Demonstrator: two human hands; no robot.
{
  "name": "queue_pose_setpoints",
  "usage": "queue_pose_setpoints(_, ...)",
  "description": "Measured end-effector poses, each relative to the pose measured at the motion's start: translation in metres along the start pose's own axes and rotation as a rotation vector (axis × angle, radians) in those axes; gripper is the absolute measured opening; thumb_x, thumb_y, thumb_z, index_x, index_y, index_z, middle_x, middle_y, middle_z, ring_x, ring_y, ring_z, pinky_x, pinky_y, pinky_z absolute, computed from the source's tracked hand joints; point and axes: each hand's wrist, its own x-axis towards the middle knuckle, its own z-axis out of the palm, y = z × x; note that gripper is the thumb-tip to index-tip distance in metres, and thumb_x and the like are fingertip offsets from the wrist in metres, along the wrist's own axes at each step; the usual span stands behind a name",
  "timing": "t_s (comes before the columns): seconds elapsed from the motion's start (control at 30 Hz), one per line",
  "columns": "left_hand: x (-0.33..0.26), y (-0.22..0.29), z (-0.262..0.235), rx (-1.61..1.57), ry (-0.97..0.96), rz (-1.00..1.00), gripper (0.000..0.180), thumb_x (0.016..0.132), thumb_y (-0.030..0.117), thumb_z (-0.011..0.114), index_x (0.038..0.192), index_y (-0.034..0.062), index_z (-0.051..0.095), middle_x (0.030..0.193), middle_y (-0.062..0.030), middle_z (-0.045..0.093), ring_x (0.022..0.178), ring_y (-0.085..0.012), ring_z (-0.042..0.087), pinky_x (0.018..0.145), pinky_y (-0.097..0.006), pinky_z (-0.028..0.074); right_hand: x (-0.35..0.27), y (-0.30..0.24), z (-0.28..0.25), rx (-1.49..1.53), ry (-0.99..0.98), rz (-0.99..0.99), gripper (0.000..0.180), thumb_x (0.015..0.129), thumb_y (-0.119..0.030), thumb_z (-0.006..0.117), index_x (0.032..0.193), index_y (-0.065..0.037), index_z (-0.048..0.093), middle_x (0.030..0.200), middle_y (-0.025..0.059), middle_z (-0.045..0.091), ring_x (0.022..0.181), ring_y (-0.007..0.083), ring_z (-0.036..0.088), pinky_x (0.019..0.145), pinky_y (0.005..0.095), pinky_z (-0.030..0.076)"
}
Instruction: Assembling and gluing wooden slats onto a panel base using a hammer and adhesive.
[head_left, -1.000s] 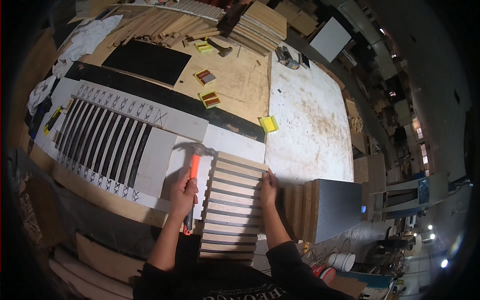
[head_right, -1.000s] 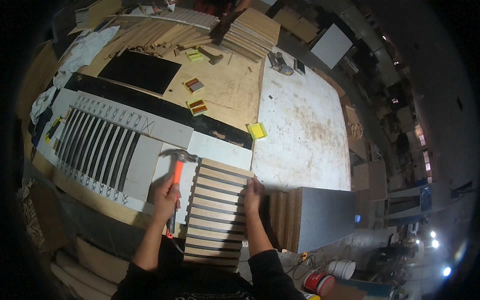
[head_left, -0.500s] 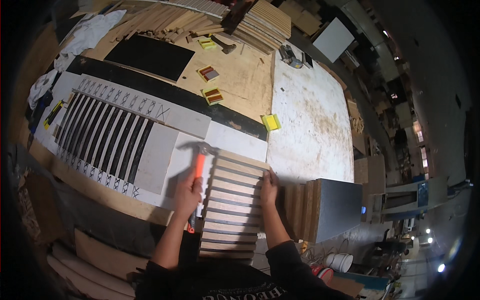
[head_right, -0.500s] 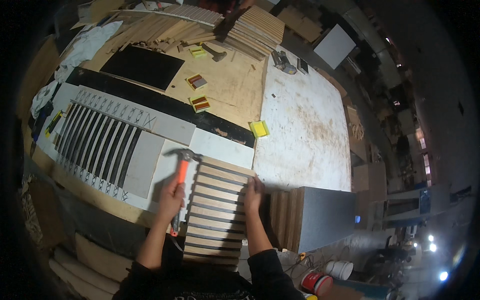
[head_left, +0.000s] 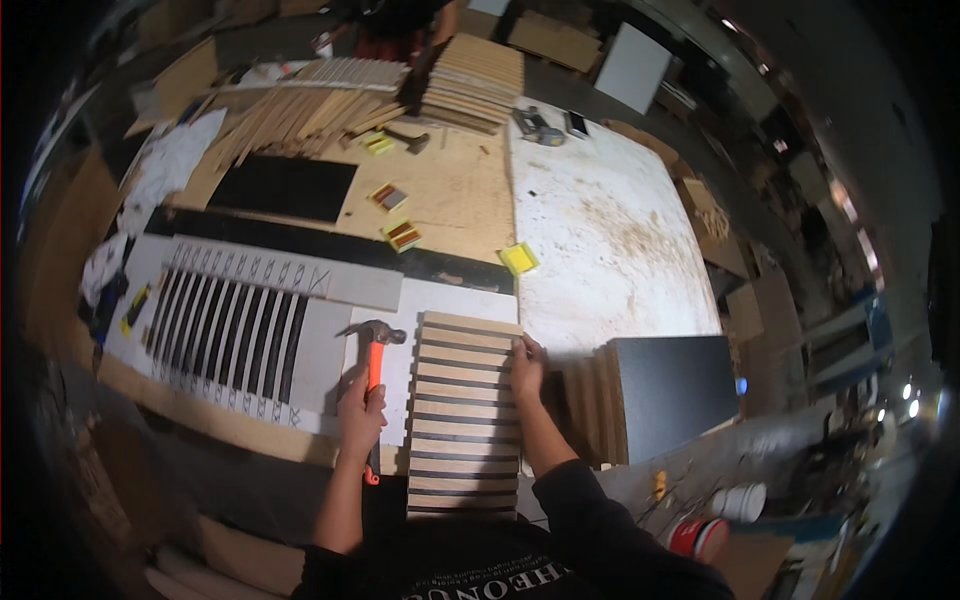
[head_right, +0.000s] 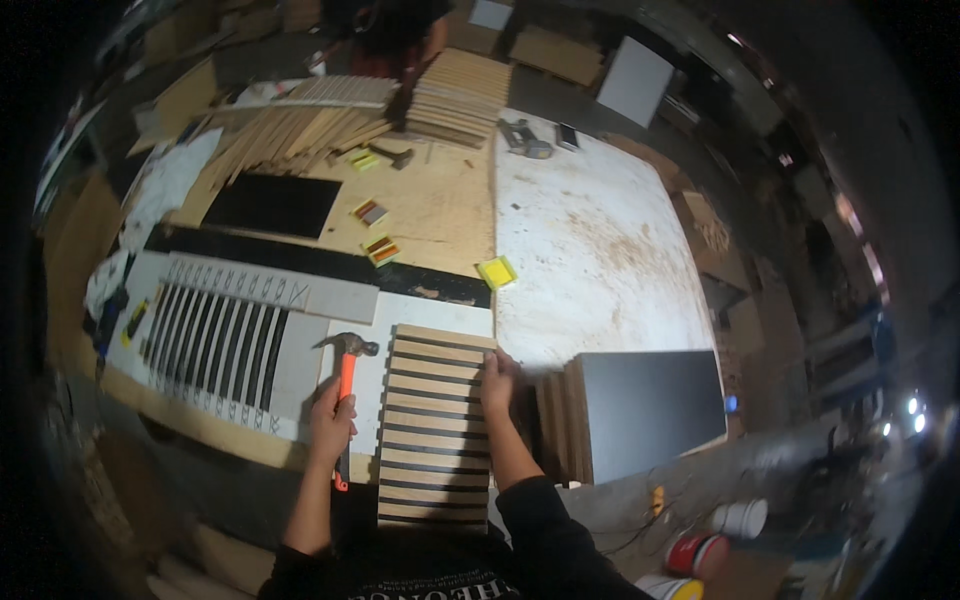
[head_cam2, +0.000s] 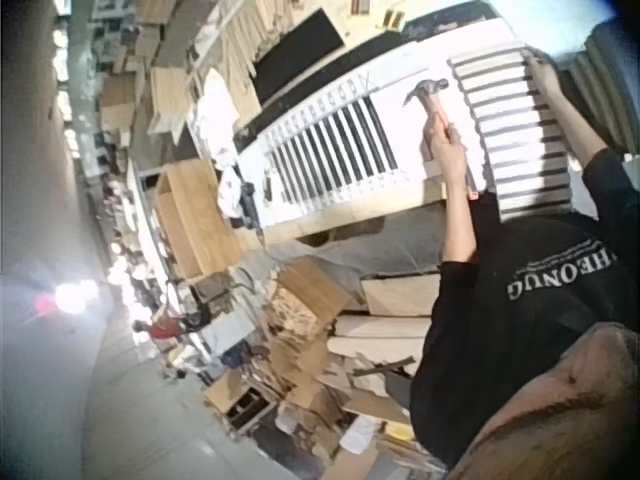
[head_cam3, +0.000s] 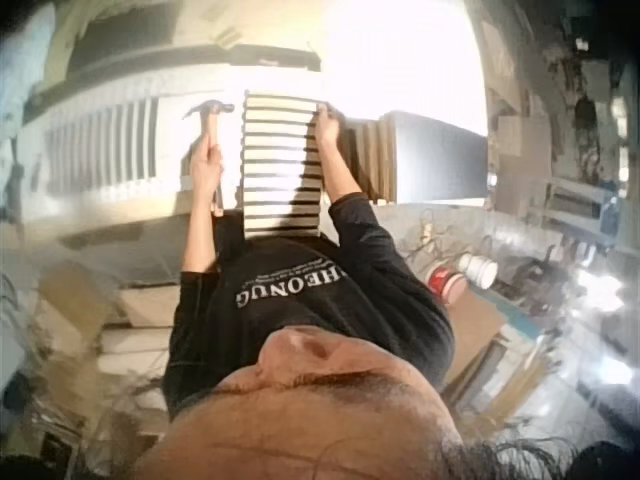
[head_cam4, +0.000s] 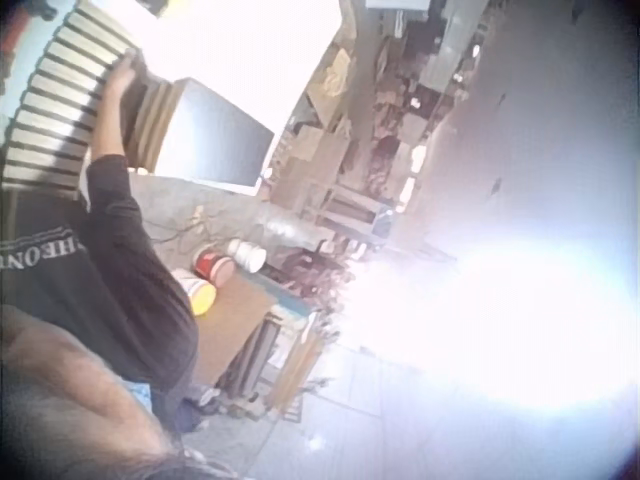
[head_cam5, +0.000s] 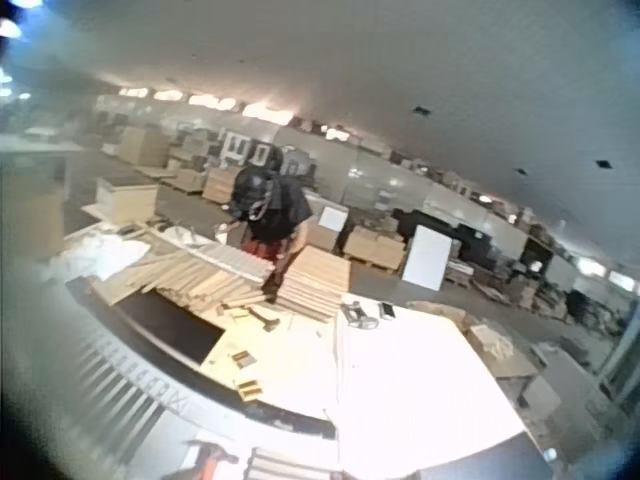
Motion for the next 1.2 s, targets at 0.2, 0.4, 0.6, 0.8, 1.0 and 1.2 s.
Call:
queue_pose_setpoints(0.2,0.012,-0.014,-0.015,0.18,-0.003,0.049,0.031,0.088,0.007,0.053,0.118,0.0047,0.051,0.071,-0.0016,0.05,0.052,-0.0067,0.045,0.041,-0.022,0.042,-0.01,-0.013,0.008,0.199,-0.04,0.181,0.039,0.085,-0.026,0.06,0.114,-0.002,0.052,0.108,0.0142,0.057,0.103,0.0227,0.052,0.091,0.0343,0.04)
queue_pose_setpoints(0.4,-0.016,-0.005,0.021,0.208,-0.044,0.039,0.033,0.085,0.006,0.059,0.116,0.0022,0.049,0.082,-0.0034,0.055,0.054,-0.008,0.05,0.041,-0.02,0.043,-0.032,-0.046,-0.021,0.161,-0.319,0.164,0.072,0.078,-0.023,0.066,0.137,-0.001,0.031,0.125,0.0213,0.049,0.118,0.03,0.046,0.099,0.0353,0.036)
queue_pose_setpoints(0.6,-0.021,-0.001,0.047,0.123,-0.026,0.016,0.034,0.087,0.003,0.055,0.12,0.0024,0.046,0.085,-0.0038,0.054,0.052,-0.0069,0.047,0.041,-0.02,0.042,-0.033,-0.064,-0.052,0.228,-0.369,0.223,0.081,0.076,-0.019,0.068,0.14,0.001,0.023,0.119,0.0215,0.054,0.11,0.0294,0.054,0.095,0.0318,0.041)
queue_pose_setpoints(0.8,-0.014,-0.007,0.04,-0.041,-0.023,0.003,0.032,0.088,0.002,0.053,0.119,0.001,0.046,0.085,-0.0029,0.053,0.054,-0.0064,0.048,0.042,-0.02,0.043,-0.038,-0.127,-0.075,0.503,-0.516,-0.011,0.084,0.071,-0.013,0.072,0.141,-0.002,0.026,0.122,0.0178,0.053,0.112,0.0209,0.05,0.096,0.0282,0.039)
queue_pose_setpoints(1.0,-0.006,0.025,0.031,-0.051,-0.064,0.002,0.04,0.088,0.001,0.053,0.127,-0.0007,0.045,0.098,-0.009,0.062,0.069,-0.0061,0.056,0.046,-0.018,0.044,-0.045,-0.17,-0.049,0.807,-0.725,-0.007,0.081,0.067,0.005,0.051,0.142,-0.004,0.023,0.128,0.0146,0.049,0.114,0.0188,0.049,0.097,0.0262,0.036)
queue_pose_setpoints(1.2,-0.021,0.114,0.001,0.227,0.028,0.369,0.044,0.087,-0.001,0.052,0.13,-0.0043,0.042,0.102,-0.0152,0.063,0.074,-0.0113,0.06,0.057,-0.023,0.049,-0.056,-0.188,-0.022,0.345,-0.593,-0.303,0.083,0.068,0.004,0.049,0.144,-0.003,0.015,0.142,0.0202,0.032,0.127,0.0251,0.037,0.103,0.0288,0.03)
